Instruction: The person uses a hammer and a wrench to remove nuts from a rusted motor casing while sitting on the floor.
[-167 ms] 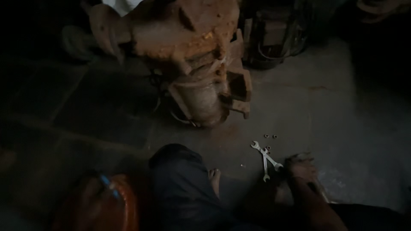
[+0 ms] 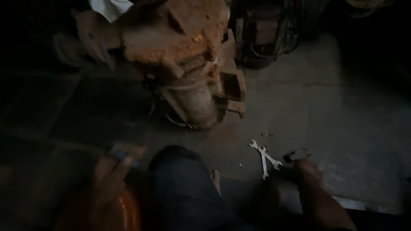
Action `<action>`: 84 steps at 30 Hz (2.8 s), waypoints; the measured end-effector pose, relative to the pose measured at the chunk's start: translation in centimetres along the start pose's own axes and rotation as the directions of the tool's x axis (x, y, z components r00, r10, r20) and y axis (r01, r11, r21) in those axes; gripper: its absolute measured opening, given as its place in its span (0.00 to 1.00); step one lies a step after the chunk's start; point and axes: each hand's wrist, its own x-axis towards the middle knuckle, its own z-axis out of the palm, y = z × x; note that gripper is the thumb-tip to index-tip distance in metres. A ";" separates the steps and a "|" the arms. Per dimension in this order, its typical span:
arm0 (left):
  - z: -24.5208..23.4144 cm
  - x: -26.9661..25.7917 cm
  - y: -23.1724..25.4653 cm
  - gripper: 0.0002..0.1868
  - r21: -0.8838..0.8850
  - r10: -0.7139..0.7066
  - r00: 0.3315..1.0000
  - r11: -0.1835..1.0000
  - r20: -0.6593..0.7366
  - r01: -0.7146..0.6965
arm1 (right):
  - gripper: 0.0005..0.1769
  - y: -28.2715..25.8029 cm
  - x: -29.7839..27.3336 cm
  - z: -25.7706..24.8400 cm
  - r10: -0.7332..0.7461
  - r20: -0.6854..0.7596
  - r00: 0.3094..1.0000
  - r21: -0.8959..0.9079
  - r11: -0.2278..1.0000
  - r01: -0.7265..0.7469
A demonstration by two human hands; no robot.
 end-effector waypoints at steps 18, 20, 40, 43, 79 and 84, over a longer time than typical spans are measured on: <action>27.1 16.4 0.2 0.04 0.441 0.812 0.142 -0.152 0.565 -0.885 | 0.34 -4.5 -0.5 2.4 0.331 -0.322 0.887 0.036 0.941 -0.337; 27.4 16.9 -0.8 0.03 0.455 0.843 0.167 -0.100 0.511 -0.885 | 0.42 -1.7 0.8 2.2 0.218 -0.272 0.937 -0.012 0.973 -0.230; 27.1 18.9 -2.9 0.04 0.384 0.860 0.111 -0.104 0.498 -0.917 | 0.35 4.2 -1.0 -0.5 -0.371 -0.251 0.894 -0.520 0.831 0.199; 26.9 18.9 -3.0 0.04 0.382 0.864 0.105 -0.106 0.492 -0.918 | 0.40 4.9 -1.2 -1.0 -0.351 -0.272 0.896 -0.501 0.846 0.180; 27.6 17.7 -0.5 0.10 0.474 0.873 0.274 0.056 0.404 -0.879 | 0.15 -9.4 -25.0 -10.9 -0.902 -0.357 0.242 0.806 -0.167 0.568; 27.3 17.7 -0.2 0.19 0.415 0.873 0.293 0.118 0.390 -0.902 | 0.22 -6.0 -25.4 -3.0 -0.946 -0.273 0.178 0.830 -0.138 0.541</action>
